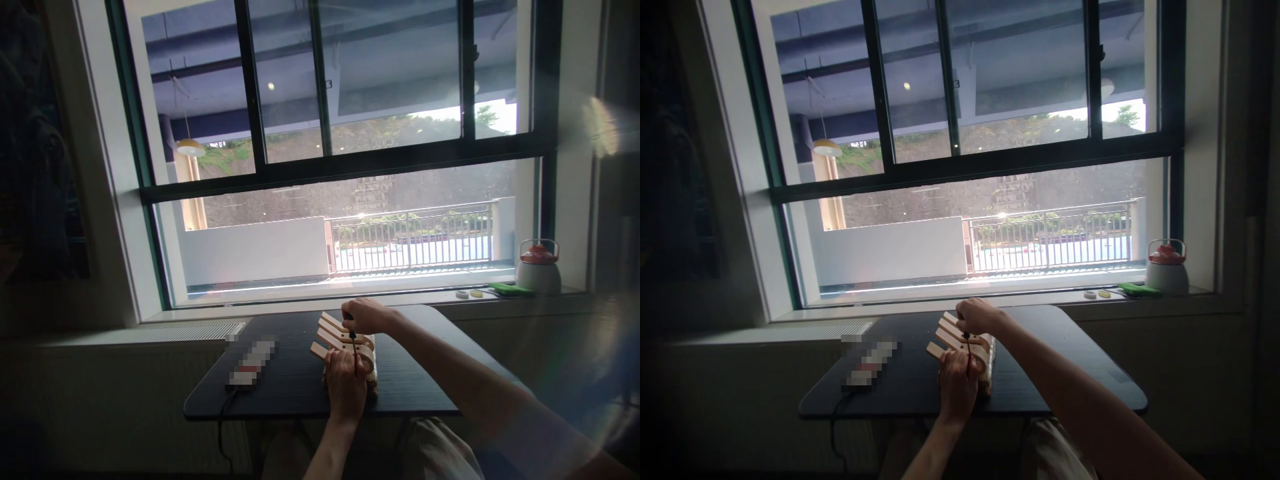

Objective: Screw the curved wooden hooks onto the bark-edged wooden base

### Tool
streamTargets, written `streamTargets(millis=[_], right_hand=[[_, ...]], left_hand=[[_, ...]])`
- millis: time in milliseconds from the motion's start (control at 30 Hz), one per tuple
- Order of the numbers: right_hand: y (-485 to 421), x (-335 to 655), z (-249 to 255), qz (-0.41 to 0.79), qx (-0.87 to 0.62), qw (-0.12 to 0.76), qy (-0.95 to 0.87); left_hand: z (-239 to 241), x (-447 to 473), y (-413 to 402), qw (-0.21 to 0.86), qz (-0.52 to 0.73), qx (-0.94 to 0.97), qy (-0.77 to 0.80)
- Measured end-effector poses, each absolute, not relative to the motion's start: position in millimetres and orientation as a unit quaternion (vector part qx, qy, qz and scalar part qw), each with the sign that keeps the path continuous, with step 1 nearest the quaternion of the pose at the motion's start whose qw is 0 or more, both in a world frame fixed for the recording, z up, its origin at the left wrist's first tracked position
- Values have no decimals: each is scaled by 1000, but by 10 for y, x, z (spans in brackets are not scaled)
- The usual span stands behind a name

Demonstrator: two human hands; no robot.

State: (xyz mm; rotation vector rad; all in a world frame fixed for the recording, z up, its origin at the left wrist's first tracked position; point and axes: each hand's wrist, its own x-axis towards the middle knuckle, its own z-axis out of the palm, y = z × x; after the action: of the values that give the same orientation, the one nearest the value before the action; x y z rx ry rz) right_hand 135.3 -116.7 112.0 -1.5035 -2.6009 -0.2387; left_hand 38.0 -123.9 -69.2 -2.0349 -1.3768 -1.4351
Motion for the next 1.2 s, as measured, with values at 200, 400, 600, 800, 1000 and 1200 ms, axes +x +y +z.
streamTargets(millis=[200,400,600,800,1000,1200], right_hand=[[-1136,1363,1146,-63,-506,65,-858],[-1151,1403,1216,-33,-477,64,-876],[-1146,1357,1142,-39,-481,73,-873],[-1123,1363,1184,-44,-490,65,-868],[-1176,1408,1219,-40,-485,58,-872],[-1181,1390,1194,-33,-499,47,-865]], left_hand=[[-702,377,-1226,162,-503,-705,-473],[-713,363,-1227,145,-495,-713,-474],[-716,358,-1217,141,-500,-710,-475],[-706,379,-1201,146,-510,-701,-477],[-702,382,-1223,162,-509,-701,-473],[-688,378,-1233,173,-513,-697,-471]])
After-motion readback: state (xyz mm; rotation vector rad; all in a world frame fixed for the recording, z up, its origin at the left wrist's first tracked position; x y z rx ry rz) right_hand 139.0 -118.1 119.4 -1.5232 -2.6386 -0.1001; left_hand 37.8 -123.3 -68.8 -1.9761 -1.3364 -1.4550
